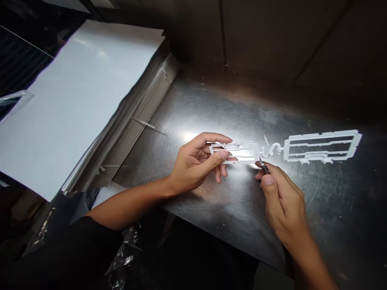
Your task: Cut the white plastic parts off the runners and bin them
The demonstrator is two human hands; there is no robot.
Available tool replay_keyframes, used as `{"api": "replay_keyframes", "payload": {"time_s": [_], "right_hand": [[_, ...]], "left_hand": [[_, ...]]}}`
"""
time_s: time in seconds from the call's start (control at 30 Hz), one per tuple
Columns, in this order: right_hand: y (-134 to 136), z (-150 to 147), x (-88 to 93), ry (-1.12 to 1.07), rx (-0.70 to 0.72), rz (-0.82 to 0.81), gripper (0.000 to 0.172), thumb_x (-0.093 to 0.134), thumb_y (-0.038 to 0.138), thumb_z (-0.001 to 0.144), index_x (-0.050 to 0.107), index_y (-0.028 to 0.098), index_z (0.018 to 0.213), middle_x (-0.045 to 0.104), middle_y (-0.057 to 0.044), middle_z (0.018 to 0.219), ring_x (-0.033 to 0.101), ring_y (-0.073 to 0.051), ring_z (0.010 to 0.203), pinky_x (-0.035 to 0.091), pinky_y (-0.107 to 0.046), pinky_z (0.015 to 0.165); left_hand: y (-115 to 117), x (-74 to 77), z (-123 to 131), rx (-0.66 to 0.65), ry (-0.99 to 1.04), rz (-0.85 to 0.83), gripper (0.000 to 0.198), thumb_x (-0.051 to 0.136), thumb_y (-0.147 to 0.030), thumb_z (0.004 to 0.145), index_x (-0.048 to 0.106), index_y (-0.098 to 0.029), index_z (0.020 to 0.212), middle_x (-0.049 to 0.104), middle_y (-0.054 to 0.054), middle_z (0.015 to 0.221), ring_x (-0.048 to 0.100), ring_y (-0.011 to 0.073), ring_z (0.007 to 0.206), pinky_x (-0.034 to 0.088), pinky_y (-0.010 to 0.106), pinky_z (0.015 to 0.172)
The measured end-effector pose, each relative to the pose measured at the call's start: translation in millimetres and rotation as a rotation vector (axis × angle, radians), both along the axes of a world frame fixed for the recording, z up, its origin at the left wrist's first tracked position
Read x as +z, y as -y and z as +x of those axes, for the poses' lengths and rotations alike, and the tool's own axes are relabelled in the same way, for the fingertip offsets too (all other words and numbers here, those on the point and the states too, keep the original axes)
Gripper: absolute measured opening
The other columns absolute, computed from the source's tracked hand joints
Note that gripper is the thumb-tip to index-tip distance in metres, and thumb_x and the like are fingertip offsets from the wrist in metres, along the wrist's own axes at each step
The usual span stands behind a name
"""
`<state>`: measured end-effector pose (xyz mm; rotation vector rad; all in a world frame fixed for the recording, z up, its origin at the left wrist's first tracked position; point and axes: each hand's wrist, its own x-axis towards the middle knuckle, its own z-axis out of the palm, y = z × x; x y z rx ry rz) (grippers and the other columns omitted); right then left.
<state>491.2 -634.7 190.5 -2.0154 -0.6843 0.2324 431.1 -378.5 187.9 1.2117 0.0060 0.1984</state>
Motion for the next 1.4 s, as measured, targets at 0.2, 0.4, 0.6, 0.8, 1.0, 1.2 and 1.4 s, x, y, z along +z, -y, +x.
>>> {"api": "replay_keyframes", "payload": {"time_s": [0.2, 0.4, 0.6, 0.8, 1.0, 1.2, 1.4], "right_hand": [[0.7, -0.3, 1.0, 0.006, 0.025, 0.003, 0.041, 0.05, 0.056, 0.136, 0.077, 0.026, 0.127, 0.074, -0.001, 0.111, 0.071, -0.02, 0.1, 0.051, -0.031, 0.084], [-0.8, -1.0, 3.4, -0.009, 0.034, 0.003, 0.043, 0.049, 0.055, 0.137, 0.075, 0.026, 0.12, 0.074, -0.001, 0.108, 0.07, -0.021, 0.099, 0.049, -0.033, 0.083], [-3.9, -0.9, 6.3, 0.001, 0.06, 0.028, 0.041, 0.048, 0.051, 0.137, 0.071, 0.025, 0.114, 0.073, 0.0, 0.11, 0.069, -0.019, 0.099, 0.048, -0.032, 0.086], [-4.8, -1.4, 10.2, 0.014, 0.06, 0.011, 0.04, 0.048, 0.051, 0.137, 0.073, 0.025, 0.12, 0.071, 0.001, 0.104, 0.067, -0.018, 0.09, 0.047, -0.032, 0.08], [-5.4, -1.1, 10.4, 0.045, 0.064, -0.01, 0.042, 0.047, 0.051, 0.138, 0.071, 0.025, 0.117, 0.071, 0.0, 0.106, 0.066, -0.02, 0.09, 0.047, -0.034, 0.078], [-5.4, -1.9, 11.2, 0.072, 0.04, -0.078, 0.047, 0.046, 0.057, 0.136, 0.074, 0.025, 0.118, 0.07, -0.002, 0.099, 0.066, -0.022, 0.079, 0.052, -0.037, 0.078], [-6.4, -3.6, 10.9, 0.182, 0.023, -0.142, 0.046, 0.043, 0.055, 0.137, 0.072, 0.025, 0.117, 0.063, 0.001, 0.08, 0.054, -0.02, 0.055, 0.047, -0.038, 0.063]], "left_hand": [[1.0, -1.4, -1.5, 0.004, -0.009, 0.059, 0.034, 0.085, -0.038, 0.113, 0.073, -0.017, 0.137, 0.077, -0.003, 0.08, 0.077, 0.0121, 0.063, 0.067, 0.018, 0.053], [0.7, 0.5, -2.4, -0.005, 0.026, 0.082, 0.028, 0.083, -0.035, 0.114, 0.074, -0.018, 0.135, 0.076, -0.004, 0.077, 0.076, 0.01, 0.061, 0.063, 0.015, 0.052], [0.5, -1.7, -4.0, 0.002, 0.023, 0.108, 0.027, 0.083, -0.032, 0.114, 0.076, -0.019, 0.137, 0.076, -0.004, 0.077, 0.075, 0.0099, 0.06, 0.064, 0.015, 0.054], [1.1, -2.6, -3.3, -0.006, 0.013, 0.106, 0.028, 0.084, -0.032, 0.114, 0.075, -0.019, 0.137, 0.077, -0.003, 0.079, 0.076, 0.0107, 0.061, 0.065, 0.017, 0.054], [-0.2, -2.1, -4.4, -0.007, 0.0, 0.125, 0.032, 0.084, -0.036, 0.113, 0.074, -0.019, 0.138, 0.077, -0.003, 0.078, 0.076, 0.0115, 0.061, 0.064, 0.018, 0.053], [0.2, -2.6, -6.9, 0.001, -0.057, 0.135, 0.038, 0.087, -0.042, 0.111, 0.074, -0.02, 0.139, 0.079, -0.001, 0.082, 0.076, 0.0129, 0.061, 0.064, 0.02, 0.052], [-1.1, -2.0, -5.2, -0.024, -0.101, 0.134, 0.037, 0.085, -0.045, 0.112, 0.072, -0.02, 0.137, 0.08, 0.0, 0.086, 0.078, 0.0147, 0.066, 0.065, 0.023, 0.055]]}}
